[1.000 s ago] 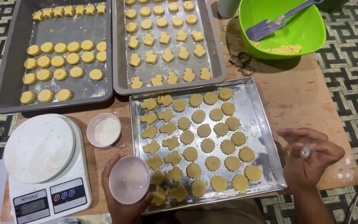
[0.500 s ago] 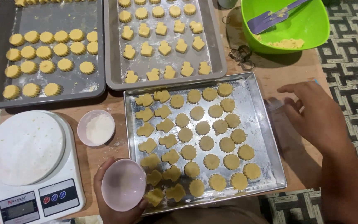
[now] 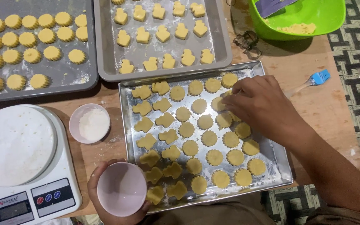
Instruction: Applying glaze to shaped cookie dough on baking sheets using a pastry brush in a bakery setting.
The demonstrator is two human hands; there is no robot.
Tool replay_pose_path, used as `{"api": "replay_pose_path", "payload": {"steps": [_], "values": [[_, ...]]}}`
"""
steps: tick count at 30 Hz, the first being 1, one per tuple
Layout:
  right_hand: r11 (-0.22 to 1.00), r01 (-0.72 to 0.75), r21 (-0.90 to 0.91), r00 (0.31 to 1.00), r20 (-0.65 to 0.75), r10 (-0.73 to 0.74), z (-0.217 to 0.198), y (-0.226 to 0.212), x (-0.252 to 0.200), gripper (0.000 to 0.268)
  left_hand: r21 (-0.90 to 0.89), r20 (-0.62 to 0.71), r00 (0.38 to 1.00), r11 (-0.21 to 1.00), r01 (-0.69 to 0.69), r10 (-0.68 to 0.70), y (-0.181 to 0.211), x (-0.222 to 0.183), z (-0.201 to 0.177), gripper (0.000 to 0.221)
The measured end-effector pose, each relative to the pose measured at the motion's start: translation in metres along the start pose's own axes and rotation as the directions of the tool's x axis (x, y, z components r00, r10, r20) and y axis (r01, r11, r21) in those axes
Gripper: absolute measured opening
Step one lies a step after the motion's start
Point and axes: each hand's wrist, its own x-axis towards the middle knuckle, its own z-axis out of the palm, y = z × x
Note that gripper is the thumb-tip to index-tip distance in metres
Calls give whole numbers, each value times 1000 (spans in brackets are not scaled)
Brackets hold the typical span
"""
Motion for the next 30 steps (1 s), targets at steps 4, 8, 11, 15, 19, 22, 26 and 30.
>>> {"api": "replay_pose_path", "payload": {"steps": [4, 8, 11, 15, 19, 22, 26, 30], "values": [[999, 18, -32, 1000, -2, -18, 8, 1, 1, 21, -3, -18, 1000, 1000, 1, -1, 2, -1, 2, 122], [998, 40, -53, 998, -43, -42, 15, 3, -1, 9, 11, -9, 1000, 1000, 18, -17, -3, -1, -1, 122], [996, 71, -46, 997, -38, -73, 13, 1, -1, 9, 5, -9, 1000, 1000, 3, -3, -3, -1, 0, 123], [996, 78, -51, 995, -55, -81, 7, 2, -4, 7, -32, -5, 1000, 999, 9, -9, 3, 0, 3, 121], [999, 7, -38, 996, -87, -11, 0, 7, -7, 10, -42, -14, 1000, 999, 2, -3, 1, -1, 3, 119], [1000, 14, -3, 984, -179, -15, -5, 7, -8, 12, -34, -3, 1000, 999, -4, 4, -1, 0, 1, 120], [996, 84, 0, 976, -201, -82, 8, 6, -3, 35, 11, -20, 1000, 1000, 20, -20, 3, 0, 4, 122], [1000, -10, 4, 998, -57, 10, 17, 0, 4, 25, -34, 33, 999, 999, -12, 13, 0, 3, 0, 118]]}}
